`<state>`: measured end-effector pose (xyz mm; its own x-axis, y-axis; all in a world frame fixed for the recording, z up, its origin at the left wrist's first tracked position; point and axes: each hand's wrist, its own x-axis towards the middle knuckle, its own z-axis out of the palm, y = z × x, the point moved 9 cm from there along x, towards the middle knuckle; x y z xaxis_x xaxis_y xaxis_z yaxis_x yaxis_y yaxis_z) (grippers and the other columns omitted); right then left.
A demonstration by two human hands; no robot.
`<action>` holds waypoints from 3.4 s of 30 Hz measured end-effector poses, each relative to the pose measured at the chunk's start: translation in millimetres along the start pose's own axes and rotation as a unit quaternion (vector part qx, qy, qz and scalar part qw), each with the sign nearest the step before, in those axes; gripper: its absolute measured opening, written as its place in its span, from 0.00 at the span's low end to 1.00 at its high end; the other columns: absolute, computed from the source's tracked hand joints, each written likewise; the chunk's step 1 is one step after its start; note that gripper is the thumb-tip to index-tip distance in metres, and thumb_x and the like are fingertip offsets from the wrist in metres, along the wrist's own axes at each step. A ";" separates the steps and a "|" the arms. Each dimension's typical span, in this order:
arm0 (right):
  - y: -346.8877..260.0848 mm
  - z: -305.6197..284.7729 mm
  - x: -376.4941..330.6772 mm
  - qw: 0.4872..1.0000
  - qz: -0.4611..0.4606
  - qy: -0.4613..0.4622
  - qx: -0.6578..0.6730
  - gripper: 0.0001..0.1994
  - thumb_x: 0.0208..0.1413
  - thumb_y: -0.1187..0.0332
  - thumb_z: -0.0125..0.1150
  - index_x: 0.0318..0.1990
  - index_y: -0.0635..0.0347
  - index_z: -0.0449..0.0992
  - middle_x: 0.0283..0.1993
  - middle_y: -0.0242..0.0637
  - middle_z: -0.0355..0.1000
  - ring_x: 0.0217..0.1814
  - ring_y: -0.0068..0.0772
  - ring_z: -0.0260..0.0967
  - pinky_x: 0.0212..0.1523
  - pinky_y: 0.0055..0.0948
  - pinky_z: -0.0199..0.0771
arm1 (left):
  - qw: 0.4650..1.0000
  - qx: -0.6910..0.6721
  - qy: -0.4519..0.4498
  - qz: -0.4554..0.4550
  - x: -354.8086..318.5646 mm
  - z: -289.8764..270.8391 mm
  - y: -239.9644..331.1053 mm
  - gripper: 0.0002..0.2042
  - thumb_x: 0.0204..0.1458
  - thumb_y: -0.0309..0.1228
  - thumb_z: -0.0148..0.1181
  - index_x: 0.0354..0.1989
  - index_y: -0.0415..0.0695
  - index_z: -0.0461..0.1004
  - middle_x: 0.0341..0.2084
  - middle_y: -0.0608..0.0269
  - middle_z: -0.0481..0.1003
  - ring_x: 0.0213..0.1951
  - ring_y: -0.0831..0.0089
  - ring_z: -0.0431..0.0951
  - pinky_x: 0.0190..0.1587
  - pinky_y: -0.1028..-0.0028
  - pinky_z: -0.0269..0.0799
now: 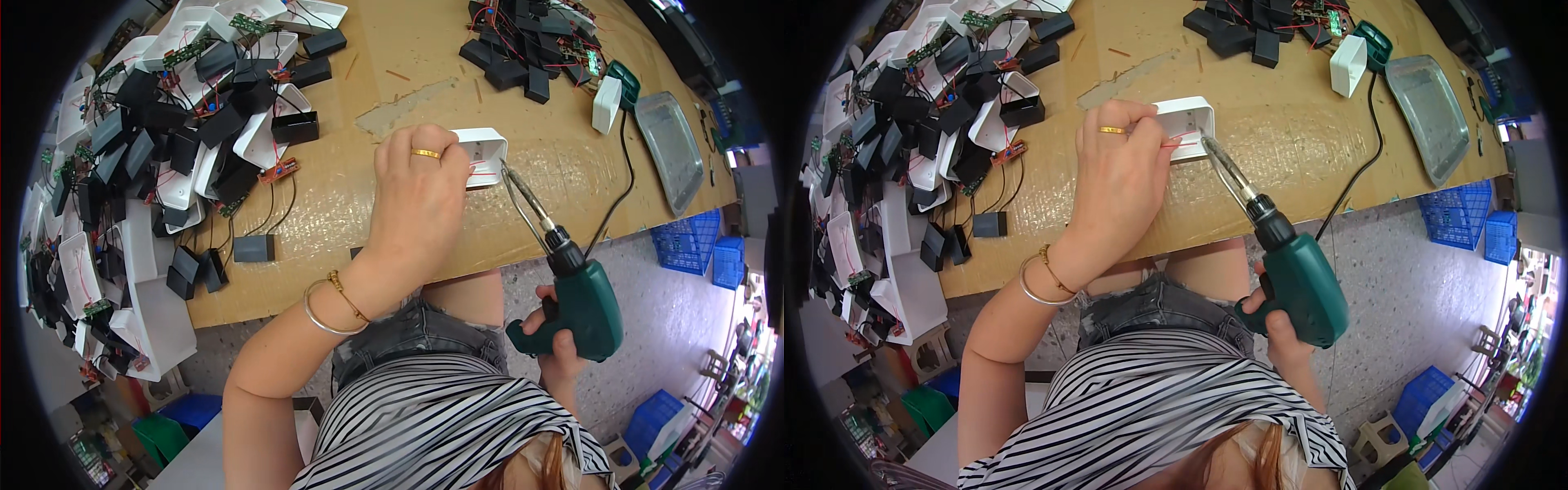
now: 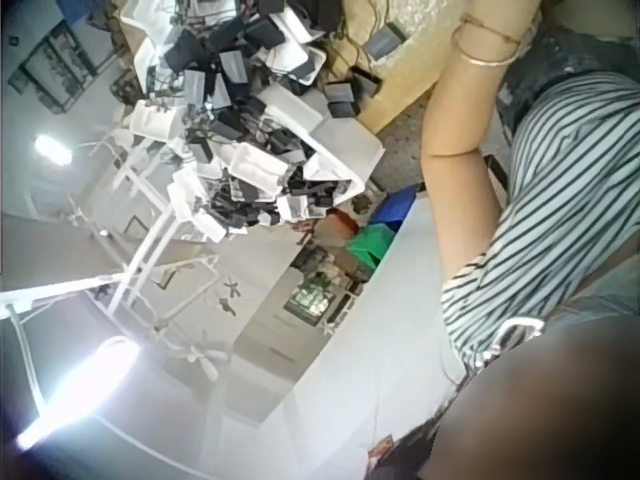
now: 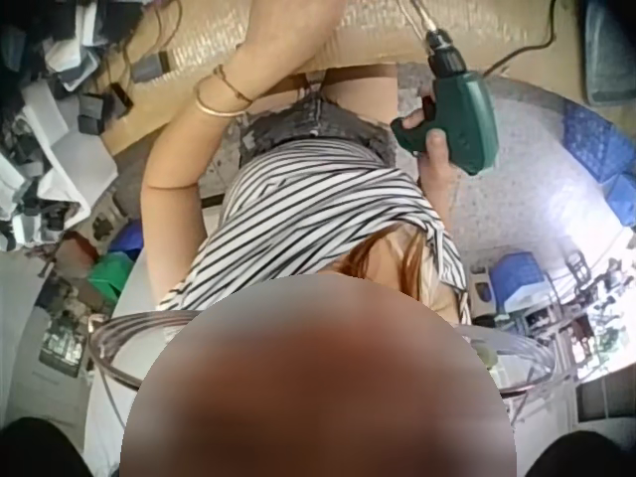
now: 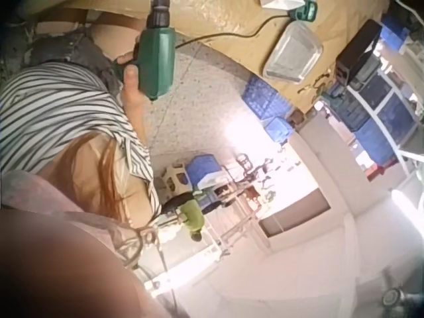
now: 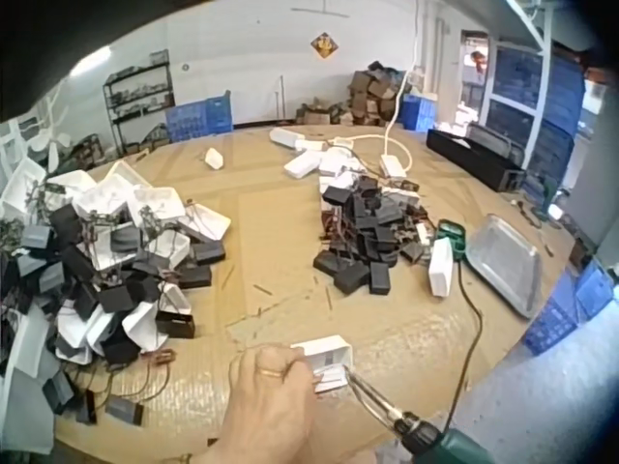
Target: Soldering wires into small plastic enclosures at a workbench.
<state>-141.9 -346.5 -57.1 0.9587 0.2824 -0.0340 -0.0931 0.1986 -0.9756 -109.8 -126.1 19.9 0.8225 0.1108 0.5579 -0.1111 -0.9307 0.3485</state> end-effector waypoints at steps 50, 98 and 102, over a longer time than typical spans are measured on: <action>-5.6 24.0 10.6 0.992 0.077 0.057 -0.081 0.30 0.47 0.60 0.62 0.55 0.66 0.61 0.46 0.45 0.69 0.27 0.25 0.66 0.29 0.23 0.68 | 0.998 0.045 0.006 0.040 -0.1 9.4 1.8 0.07 0.35 0.26 0.54 0.24 0.37 0.70 0.33 0.59 0.63 0.41 0.61 0.62 0.45 0.62 0.59; -33.4 27.1 17.5 0.987 0.127 0.084 -0.052 0.20 0.52 0.68 0.57 0.50 0.69 0.64 0.41 0.42 0.68 0.27 0.26 0.67 0.30 0.22 0.67 | 0.998 0.036 -0.002 0.041 0.9 6.4 3.1 0.07 0.37 0.25 0.53 0.26 0.36 0.71 0.33 0.58 0.63 0.42 0.61 0.63 0.47 0.62 0.58; -33.5 27.8 16.5 0.987 0.127 0.084 -0.041 0.20 0.52 0.68 0.57 0.50 0.68 0.64 0.41 0.42 0.68 0.27 0.26 0.67 0.30 0.22 0.67 | 0.999 0.032 0.000 0.040 0.7 5.7 3.4 0.07 0.37 0.25 0.53 0.26 0.36 0.71 0.33 0.58 0.63 0.42 0.61 0.63 0.47 0.61 0.58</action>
<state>-130.4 -322.4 -19.0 0.9388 0.1523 -0.3090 -0.3212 0.0626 -0.9449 -106.4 -131.2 17.2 0.8128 0.0348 0.5816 -0.1404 -0.9571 0.2535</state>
